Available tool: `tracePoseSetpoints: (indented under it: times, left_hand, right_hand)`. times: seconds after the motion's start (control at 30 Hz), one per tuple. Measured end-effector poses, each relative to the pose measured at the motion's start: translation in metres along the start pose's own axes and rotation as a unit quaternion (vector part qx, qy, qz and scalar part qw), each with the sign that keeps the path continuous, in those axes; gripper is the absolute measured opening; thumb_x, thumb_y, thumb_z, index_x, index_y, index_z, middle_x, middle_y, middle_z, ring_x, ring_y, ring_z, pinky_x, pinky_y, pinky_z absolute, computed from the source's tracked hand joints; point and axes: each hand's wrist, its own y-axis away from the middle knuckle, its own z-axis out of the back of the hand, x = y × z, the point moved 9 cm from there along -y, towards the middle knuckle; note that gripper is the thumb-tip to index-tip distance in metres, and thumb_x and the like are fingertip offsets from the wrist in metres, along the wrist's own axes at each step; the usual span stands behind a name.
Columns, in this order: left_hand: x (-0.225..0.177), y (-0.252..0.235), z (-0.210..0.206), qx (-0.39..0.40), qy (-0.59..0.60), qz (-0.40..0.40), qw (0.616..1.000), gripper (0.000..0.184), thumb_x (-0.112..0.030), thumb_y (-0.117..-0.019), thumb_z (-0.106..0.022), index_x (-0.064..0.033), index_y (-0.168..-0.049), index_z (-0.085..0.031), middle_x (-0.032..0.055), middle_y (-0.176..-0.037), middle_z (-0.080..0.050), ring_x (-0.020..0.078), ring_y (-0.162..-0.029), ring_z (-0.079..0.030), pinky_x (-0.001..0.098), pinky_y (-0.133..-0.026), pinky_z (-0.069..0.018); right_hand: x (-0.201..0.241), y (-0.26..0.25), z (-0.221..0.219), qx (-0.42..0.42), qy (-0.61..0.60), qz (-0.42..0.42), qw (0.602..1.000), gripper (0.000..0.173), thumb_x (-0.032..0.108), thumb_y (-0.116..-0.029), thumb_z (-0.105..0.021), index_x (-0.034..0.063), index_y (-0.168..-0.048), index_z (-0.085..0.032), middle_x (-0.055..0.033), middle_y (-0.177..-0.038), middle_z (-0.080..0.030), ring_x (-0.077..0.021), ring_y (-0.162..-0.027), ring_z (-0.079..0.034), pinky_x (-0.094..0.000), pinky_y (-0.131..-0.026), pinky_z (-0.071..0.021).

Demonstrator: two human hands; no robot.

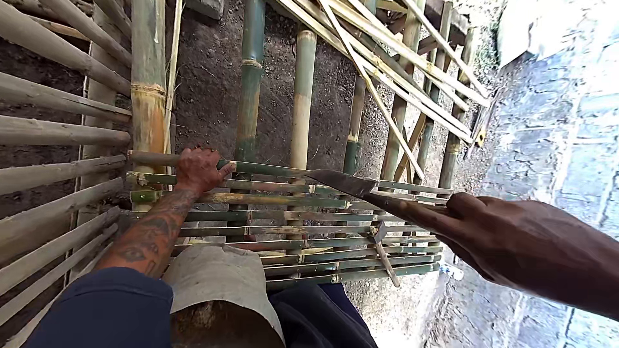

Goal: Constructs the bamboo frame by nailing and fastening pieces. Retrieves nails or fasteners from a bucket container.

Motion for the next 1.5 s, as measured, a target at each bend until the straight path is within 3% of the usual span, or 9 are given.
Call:
tracePoseSetpoints:
  times: [0.23, 0.37, 0.53, 0.7, 0.83, 1.0, 1.13, 1.27, 1.5]
  left_hand:
    - [0.0, 0.0, 0.002, 0.007, 0.009, 0.009, 1.0, 0.086, -0.077, -0.0967, -0.031, 0.0021, -0.085, -0.064, 0.0242, -0.085, -0.068, 0.0452, -0.088, -0.068, 0.062, -0.081, -0.0491]
    - [-0.001, 0.0, 0.001, 0.011, 0.01, 0.008, 1.0, 0.085, -0.076, -0.097, -0.033, 0.0025, -0.083, -0.063, 0.0239, -0.083, -0.067, 0.0443, -0.087, -0.068, 0.0611, -0.081, -0.0487]
    - [-0.001, 0.0, 0.002, 0.006, 0.011, 0.006, 1.0, 0.087, -0.077, -0.0971, -0.032, 0.003, -0.082, -0.062, 0.0242, -0.082, -0.067, 0.0444, -0.085, -0.068, 0.0607, -0.08, -0.0488]
    - [-0.002, 0.0, 0.002, 0.009, 0.015, 0.003, 1.0, 0.087, -0.077, -0.0971, -0.032, 0.0037, -0.084, -0.063, 0.0258, -0.083, -0.068, 0.0455, -0.085, -0.068, 0.0619, -0.079, -0.0489]
    - [-0.003, 0.003, -0.001, 0.006, 0.016, 0.002, 1.0, 0.087, -0.077, -0.0969, -0.031, 0.0021, -0.087, -0.065, 0.0246, -0.085, -0.068, 0.0445, -0.087, -0.068, 0.0615, -0.08, -0.0487]
    - [-0.002, 0.003, 0.002, 0.004, 0.012, 0.002, 1.0, 0.087, -0.077, -0.0973, -0.03, 0.0027, -0.086, -0.065, 0.025, -0.085, -0.068, 0.0453, -0.087, -0.068, 0.0613, -0.08, -0.0484]
    - [-0.005, 0.001, 0.004, 0.006, 0.009, 0.0, 1.0, 0.089, -0.077, -0.0968, -0.029, 0.0036, -0.085, -0.064, 0.0254, -0.082, -0.067, 0.046, -0.085, -0.067, 0.0621, -0.08, -0.0478]
    - [-0.003, 0.004, 0.002, 0.009, 0.002, 0.007, 1.0, 0.086, -0.076, -0.0971, -0.033, 0.0031, -0.084, -0.064, 0.0245, -0.082, -0.067, 0.0449, -0.085, -0.067, 0.0613, -0.08, -0.0481]
    - [-0.003, 0.001, 0.002, 0.003, -0.002, 0.001, 1.0, 0.09, -0.078, -0.0967, -0.027, 0.0028, -0.084, -0.064, 0.0248, -0.084, -0.068, 0.0446, -0.086, -0.068, 0.0613, -0.081, -0.0486]
  right_hand:
    - [-0.023, -0.02, 0.0, 0.045, -0.245, -0.12, 0.961, 0.055, 0.03, -0.0891, -0.054, 0.0252, -0.143, -0.06, -0.0021, -0.071, -0.067, -0.0189, -0.054, -0.063, -0.0439, -0.046, -0.0501]
    - [-0.054, -0.01, -0.025, 0.127, -0.571, -0.347, 0.733, 0.039, 0.028, -0.1022, -0.057, 0.0243, -0.141, -0.062, -0.0019, -0.076, -0.063, -0.0083, -0.045, -0.05, -0.0254, -0.036, -0.0416]
    - [-0.028, -0.027, 0.001, 0.051, -0.191, -0.054, 0.979, 0.057, 0.031, -0.0911, -0.051, 0.0266, -0.147, -0.056, -0.0055, -0.071, -0.064, -0.0238, -0.05, -0.06, -0.0466, -0.042, -0.0481]
    - [-0.019, -0.003, -0.019, 0.05, -0.17, -0.04, 0.983, 0.061, 0.024, -0.0921, -0.053, 0.0241, -0.153, -0.049, -0.0082, -0.071, -0.06, -0.0269, -0.047, -0.058, -0.0463, -0.039, -0.0464]
    - [-0.048, 0.007, -0.042, 0.125, -0.582, -0.35, 0.723, 0.046, 0.032, -0.1008, -0.056, 0.022, -0.146, -0.057, -0.0022, -0.079, -0.064, -0.0088, -0.045, -0.05, -0.0259, -0.037, -0.0425]
    - [-0.013, -0.005, -0.019, 0.043, -0.156, -0.03, 0.986, 0.063, 0.025, -0.0944, -0.05, 0.0275, -0.157, -0.044, -0.0073, -0.07, -0.059, -0.0271, -0.046, -0.058, -0.047, -0.038, -0.0458]
    - [-0.014, 0.014, -0.038, 0.033, -0.181, -0.058, 0.981, 0.063, 0.023, -0.0913, -0.053, 0.0248, -0.154, -0.048, -0.0088, -0.073, -0.062, -0.0279, -0.049, -0.06, -0.0474, -0.041, -0.0484]
    - [-0.045, 0.028, -0.065, 0.128, -0.567, -0.34, 0.739, 0.056, 0.025, -0.0965, -0.057, 0.0183, -0.152, -0.05, -0.0017, -0.083, -0.065, -0.0098, -0.049, -0.053, -0.0284, -0.041, -0.0458]
    - [0.004, 0.001, -0.022, 0.058, -0.14, -0.038, 0.988, 0.064, 0.023, -0.0975, -0.051, 0.0258, -0.16, -0.038, -0.016, -0.074, -0.058, -0.0363, -0.048, -0.058, -0.0528, -0.04, -0.0456]
